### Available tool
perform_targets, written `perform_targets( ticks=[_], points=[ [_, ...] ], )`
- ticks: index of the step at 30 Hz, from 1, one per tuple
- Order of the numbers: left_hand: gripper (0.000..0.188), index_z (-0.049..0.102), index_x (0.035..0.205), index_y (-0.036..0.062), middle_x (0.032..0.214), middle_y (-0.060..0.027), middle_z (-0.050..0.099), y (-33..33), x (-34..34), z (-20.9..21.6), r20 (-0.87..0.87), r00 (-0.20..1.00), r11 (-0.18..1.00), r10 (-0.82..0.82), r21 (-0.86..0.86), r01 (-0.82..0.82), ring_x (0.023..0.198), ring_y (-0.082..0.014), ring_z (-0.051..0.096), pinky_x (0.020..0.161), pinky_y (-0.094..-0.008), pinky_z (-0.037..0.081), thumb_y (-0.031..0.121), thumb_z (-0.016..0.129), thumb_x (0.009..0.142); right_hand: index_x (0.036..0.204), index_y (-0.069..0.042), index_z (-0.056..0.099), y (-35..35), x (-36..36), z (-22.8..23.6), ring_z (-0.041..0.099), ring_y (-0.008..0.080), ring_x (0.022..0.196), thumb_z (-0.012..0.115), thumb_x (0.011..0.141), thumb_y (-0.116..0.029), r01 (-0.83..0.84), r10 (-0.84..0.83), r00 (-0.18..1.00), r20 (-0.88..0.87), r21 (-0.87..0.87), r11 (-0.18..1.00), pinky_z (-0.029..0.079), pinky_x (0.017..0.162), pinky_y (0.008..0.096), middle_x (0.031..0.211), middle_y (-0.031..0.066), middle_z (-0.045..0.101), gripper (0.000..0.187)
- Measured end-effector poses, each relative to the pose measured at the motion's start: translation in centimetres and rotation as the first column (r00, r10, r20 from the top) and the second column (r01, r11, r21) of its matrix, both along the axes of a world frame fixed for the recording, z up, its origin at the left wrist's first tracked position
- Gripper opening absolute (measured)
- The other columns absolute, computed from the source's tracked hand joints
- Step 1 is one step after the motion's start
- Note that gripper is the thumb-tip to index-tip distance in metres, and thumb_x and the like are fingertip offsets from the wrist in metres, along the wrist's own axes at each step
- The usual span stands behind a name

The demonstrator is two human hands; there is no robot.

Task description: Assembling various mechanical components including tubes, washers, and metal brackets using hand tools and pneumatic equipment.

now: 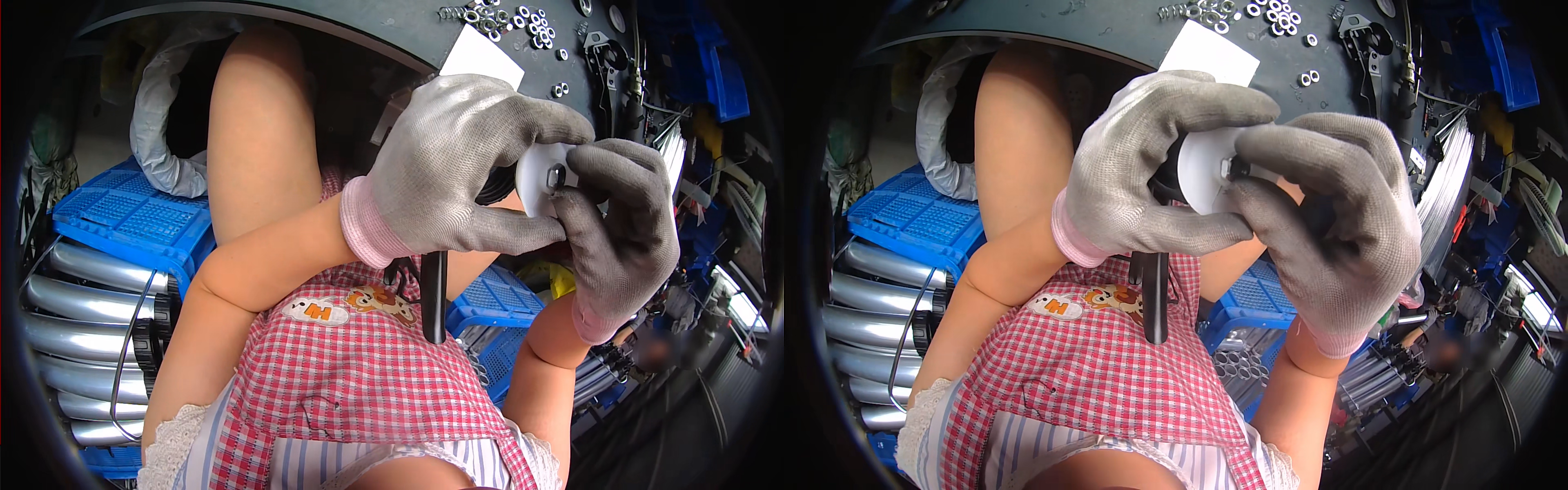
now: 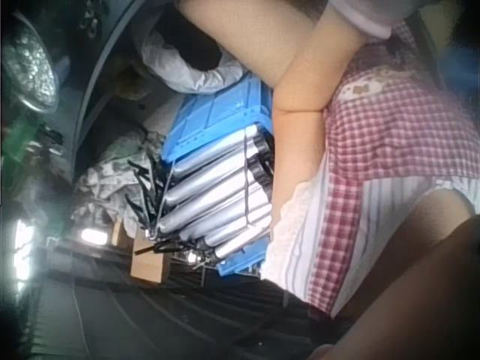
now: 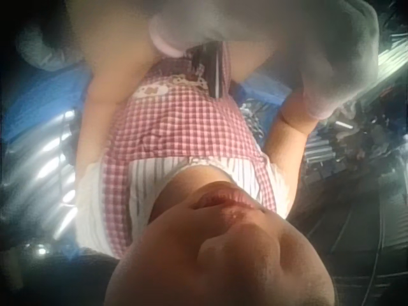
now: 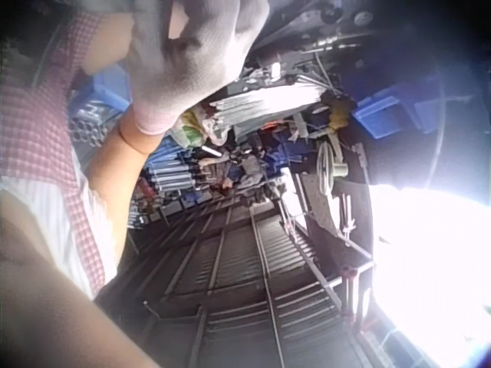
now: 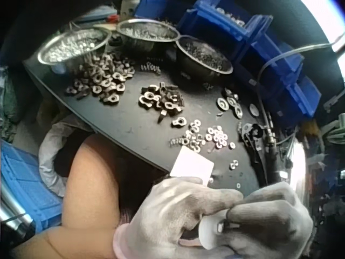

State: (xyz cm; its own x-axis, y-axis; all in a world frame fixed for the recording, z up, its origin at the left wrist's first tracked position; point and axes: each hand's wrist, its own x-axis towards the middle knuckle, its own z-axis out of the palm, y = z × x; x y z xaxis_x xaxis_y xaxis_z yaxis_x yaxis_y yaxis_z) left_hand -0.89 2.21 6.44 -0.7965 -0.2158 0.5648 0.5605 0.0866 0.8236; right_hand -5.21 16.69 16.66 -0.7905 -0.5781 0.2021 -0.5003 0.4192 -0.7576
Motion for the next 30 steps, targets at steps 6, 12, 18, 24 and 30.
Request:
perform_targets(
  ticks=[6, 12, 18, 24, 30],
  points=[
    [0.063, 0.063, 0.117, 0.0023, 0.101, -0.0082, 0.069, 0.0, 0.1, 0.0, 0.021, 1.000, 1.000, 0.007, -0.008, -0.007, 0.094, -0.0240, 0.065, 0.087, -0.0350, 0.048, 0.015, 0.086, 0.060, 0.090, 0.004, 0.073, -0.2, -0.2, 1.2, 0.062, 0.0181, 0.084, 0.077, 0.063, 0.008, -0.047, 0.087, 0.983, -0.164, 0.229, 0.972, 0.050, 0.074, 0.0273, 0.091, 0.0103, 0.062, 0.028],
    [0.064, 0.065, 0.119, 0.0051, 0.104, -0.0073, 0.069, -0.2, 0.5, 0.2, 0.058, 0.998, 0.999, 0.032, -0.043, -0.030, 0.098, -0.0235, 0.064, 0.090, -0.0346, 0.047, 0.017, 0.086, 0.060, 0.088, 0.003, 0.073, -1.3, -1.1, 2.6, 0.061, 0.0191, 0.076, 0.080, 0.060, 0.005, -0.153, 0.256, 0.933, -0.252, 0.364, 0.919, 0.047, 0.066, 0.0276, 0.082, 0.0095, 0.062, 0.029],
    [0.063, 0.065, 0.119, 0.0064, 0.107, -0.0079, 0.068, 0.0, 0.3, 0.1, 0.028, 0.998, 0.998, 0.053, -0.038, -0.052, 0.098, -0.0228, 0.064, 0.090, -0.0337, 0.047, 0.013, 0.085, 0.060, 0.084, 0.004, 0.071, -2.0, -1.5, 3.2, 0.060, 0.0164, 0.071, 0.079, 0.063, 0.005, -0.202, 0.307, 0.930, -0.202, 0.420, 0.885, 0.047, 0.063, 0.0265, 0.075, 0.0073, 0.060, 0.023],
    [0.069, 0.061, 0.122, 0.0037, 0.110, -0.0111, 0.067, 0.6, 0.1, -0.2, 0.067, 0.998, 0.999, -0.018, 0.046, 0.014, 0.096, -0.0264, 0.066, 0.085, -0.0363, 0.051, 0.013, 0.085, 0.059, 0.085, 0.003, 0.070, -1.2, -1.8, 2.5, 0.061, 0.0151, 0.071, 0.077, 0.068, 0.004, -0.233, 0.321, 0.927, -0.195, 0.369, 0.899, 0.047, 0.064, 0.0252, 0.076, 0.0065, 0.061, 0.019],
    [0.071, 0.056, 0.125, 0.0052, 0.098, -0.0131, 0.067, 0.9, 0.1, -2.2, -0.074, 0.937, 0.892, 0.342, -0.289, -0.349, 0.090, -0.0319, 0.065, 0.081, -0.0420, 0.051, 0.029, 0.082, 0.064, 0.103, -0.004, 0.069, 0.3, -0.2, -0.5, 0.061, 0.0111, 0.080, 0.070, 0.083, -0.006, 0.012, 0.005, 0.981, -0.194, 0.086, 0.996, 0.048, 0.067, 0.0257, 0.093, 0.0043, 0.063, 0.021]
  ],
)
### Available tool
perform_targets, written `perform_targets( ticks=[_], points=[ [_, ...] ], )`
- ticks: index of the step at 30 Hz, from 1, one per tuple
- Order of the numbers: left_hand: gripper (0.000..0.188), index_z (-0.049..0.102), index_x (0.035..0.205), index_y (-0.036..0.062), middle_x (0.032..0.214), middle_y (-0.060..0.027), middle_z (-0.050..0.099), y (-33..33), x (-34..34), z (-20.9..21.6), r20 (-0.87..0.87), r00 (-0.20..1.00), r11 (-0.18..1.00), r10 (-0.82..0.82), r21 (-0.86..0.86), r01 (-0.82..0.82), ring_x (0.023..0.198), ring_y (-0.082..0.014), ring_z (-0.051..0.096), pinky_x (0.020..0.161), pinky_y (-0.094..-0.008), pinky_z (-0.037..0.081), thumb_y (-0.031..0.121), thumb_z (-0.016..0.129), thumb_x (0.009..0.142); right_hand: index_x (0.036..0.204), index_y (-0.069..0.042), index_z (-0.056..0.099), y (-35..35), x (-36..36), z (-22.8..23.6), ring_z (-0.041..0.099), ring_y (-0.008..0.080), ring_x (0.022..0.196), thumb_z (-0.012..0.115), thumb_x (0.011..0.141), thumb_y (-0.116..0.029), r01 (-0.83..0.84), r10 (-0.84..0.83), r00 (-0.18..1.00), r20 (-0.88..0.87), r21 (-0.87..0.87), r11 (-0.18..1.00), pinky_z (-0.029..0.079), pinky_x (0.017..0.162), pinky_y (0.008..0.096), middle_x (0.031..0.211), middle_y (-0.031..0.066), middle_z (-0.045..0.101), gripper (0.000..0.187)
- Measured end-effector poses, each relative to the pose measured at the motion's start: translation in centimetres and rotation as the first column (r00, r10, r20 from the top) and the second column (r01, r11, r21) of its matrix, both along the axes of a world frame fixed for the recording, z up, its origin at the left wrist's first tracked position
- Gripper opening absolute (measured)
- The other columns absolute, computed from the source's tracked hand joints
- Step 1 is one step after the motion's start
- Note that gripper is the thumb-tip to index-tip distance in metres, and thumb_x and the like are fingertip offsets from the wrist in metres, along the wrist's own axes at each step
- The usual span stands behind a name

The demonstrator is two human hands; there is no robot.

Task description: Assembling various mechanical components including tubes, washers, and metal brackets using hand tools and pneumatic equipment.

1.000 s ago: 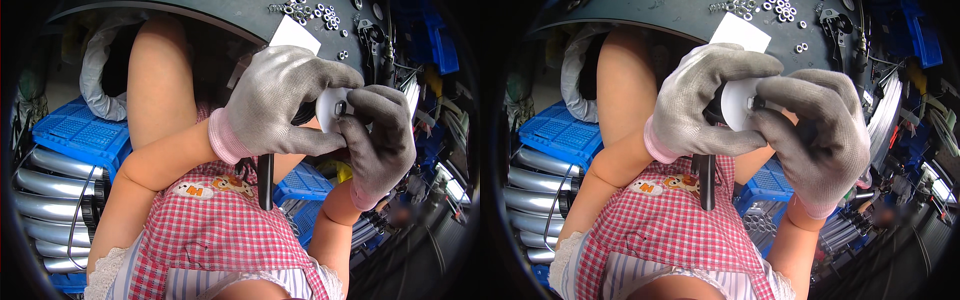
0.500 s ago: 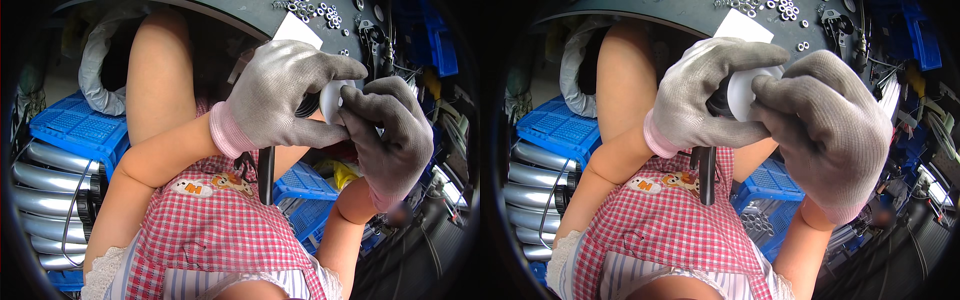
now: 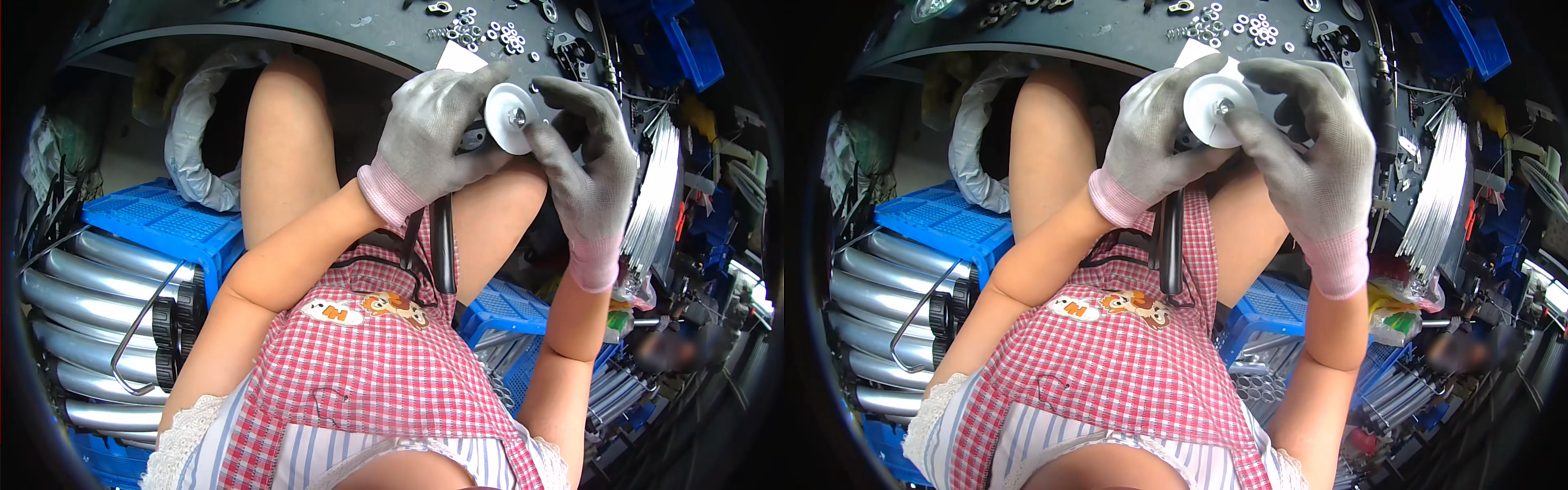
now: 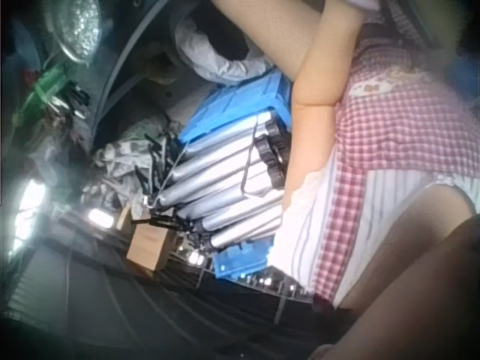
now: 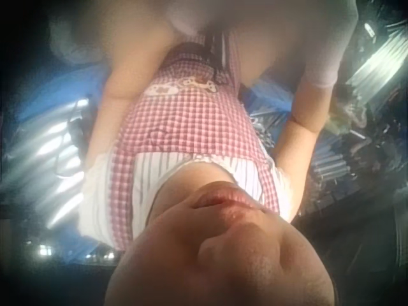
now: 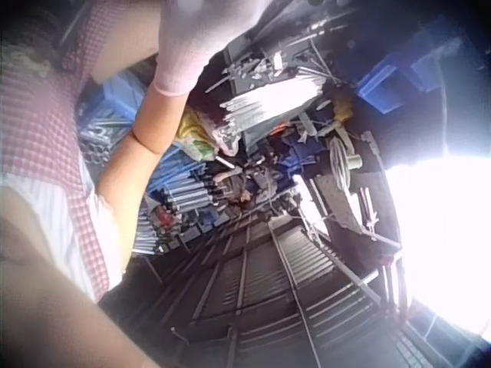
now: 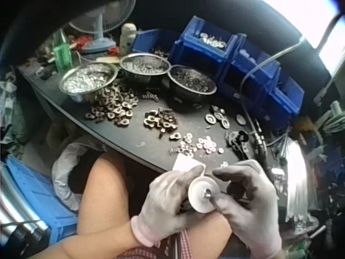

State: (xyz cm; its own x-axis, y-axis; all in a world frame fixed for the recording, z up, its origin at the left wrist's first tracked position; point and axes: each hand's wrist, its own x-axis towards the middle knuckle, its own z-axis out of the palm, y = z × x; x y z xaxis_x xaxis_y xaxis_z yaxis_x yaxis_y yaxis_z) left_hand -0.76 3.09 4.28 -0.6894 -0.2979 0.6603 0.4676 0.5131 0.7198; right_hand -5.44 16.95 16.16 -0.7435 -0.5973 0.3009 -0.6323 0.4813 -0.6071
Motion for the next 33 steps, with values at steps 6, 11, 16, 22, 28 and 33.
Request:
perform_targets(
  ticks=[6, 11, 16, 22, 28, 33],
  points=[
    [0.031, 0.065, 0.099, 0.0024, 0.097, -0.0131, 0.067, -0.5, 0.1, 0.1, -0.059, 0.997, 0.997, -0.047, -0.062, 0.043, 0.090, -0.0330, 0.064, 0.081, -0.0437, 0.049, 0.016, 0.071, 0.072, 0.126, 0.002, 0.058, 0.0, 0.4, -3.2, 0.059, 0.0168, 0.106, 0.054, 0.094, -0.010, -0.048, 0.157, 0.926, 0.344, -0.304, 0.952, 0.043, 0.097, 0.0281, 0.121, 0.0113, 0.061, 0.034],
    [0.025, 0.067, 0.096, 0.0019, 0.099, -0.0128, 0.067, -0.5, 0.1, 0.4, -0.039, 0.998, 0.997, -0.059, -0.051, 0.057, 0.090, -0.0324, 0.064, 0.081, -0.0433, 0.049, 0.015, 0.068, 0.075, 0.112, -0.004, 0.067, -0.4, 0.8, -2.6, 0.064, 0.0159, 0.096, 0.074, 0.079, -0.010, -0.007, 0.048, 0.987, 0.156, -0.251, 0.968, 0.055, 0.079, 0.0276, 0.099, 0.0106, 0.065, 0.035],
    [0.029, 0.067, 0.097, 0.0018, 0.099, -0.0134, 0.068, -0.6, -0.1, 0.6, -0.076, 0.994, 0.997, -0.074, -0.030, 0.072, 0.090, -0.0331, 0.064, 0.081, -0.0435, 0.049, 0.019, 0.071, 0.074, 0.088, -0.006, 0.071, -0.7, -0.4, -0.1, 0.064, 0.0257, 0.093, 0.078, 0.071, -0.010, -0.054, 0.054, 0.998, -0.028, -0.001, 0.999, 0.054, 0.079, 0.0342, 0.099, 0.0098, 0.066, 0.019],
    [0.031, 0.067, 0.102, 0.0006, 0.104, -0.0156, 0.067, -0.9, 0.7, 1.7, 0.096, 0.984, 0.988, -0.150, -0.022, 0.153, 0.099, -0.0362, 0.063, 0.090, -0.0450, 0.047, 0.021, 0.069, 0.079, 0.079, -0.004, 0.069, -0.6, -1.4, 0.5, 0.064, 0.0249, 0.092, 0.079, 0.063, -0.003, -0.164, 0.165, 0.983, 0.084, -0.009, 0.986, 0.053, 0.079, 0.0330, 0.094, 0.0082, 0.066, 0.019],
    [0.092, 0.044, 0.135, 0.0051, 0.117, -0.0154, 0.060, -1.0, 1.4, 2.6, 0.163, 0.983, 0.992, -0.090, -0.069, 0.103, 0.109, -0.0354, 0.057, 0.097, -0.0460, 0.042, 0.036, 0.085, 0.058, 0.078, -0.002, 0.067, -0.1, -4.2, -0.1, 0.060, 0.0166, 0.089, 0.078, 0.069, -0.014, -0.208, 0.240, 0.895, 0.376, -0.125, 0.970, 0.048, 0.080, 0.0290, 0.094, 0.0063, 0.065, 0.018],
    [0.075, 0.055, 0.124, 0.0063, 0.115, -0.0107, 0.063, -1.6, 1.0, 2.9, 0.098, 0.978, 0.983, -0.182, 0.030, 0.180, 0.108, -0.0327, 0.057, 0.100, -0.0453, 0.039, 0.036, 0.084, 0.061, 0.082, -0.004, 0.069, -0.2, -3.2, -0.7, 0.062, 0.0195, 0.091, 0.079, 0.069, -0.016, -0.194, 0.248, 0.909, 0.334, -0.187, 0.963, 0.050, 0.076, 0.0325, 0.098, 0.0089, 0.065, 0.021]
  ],
)
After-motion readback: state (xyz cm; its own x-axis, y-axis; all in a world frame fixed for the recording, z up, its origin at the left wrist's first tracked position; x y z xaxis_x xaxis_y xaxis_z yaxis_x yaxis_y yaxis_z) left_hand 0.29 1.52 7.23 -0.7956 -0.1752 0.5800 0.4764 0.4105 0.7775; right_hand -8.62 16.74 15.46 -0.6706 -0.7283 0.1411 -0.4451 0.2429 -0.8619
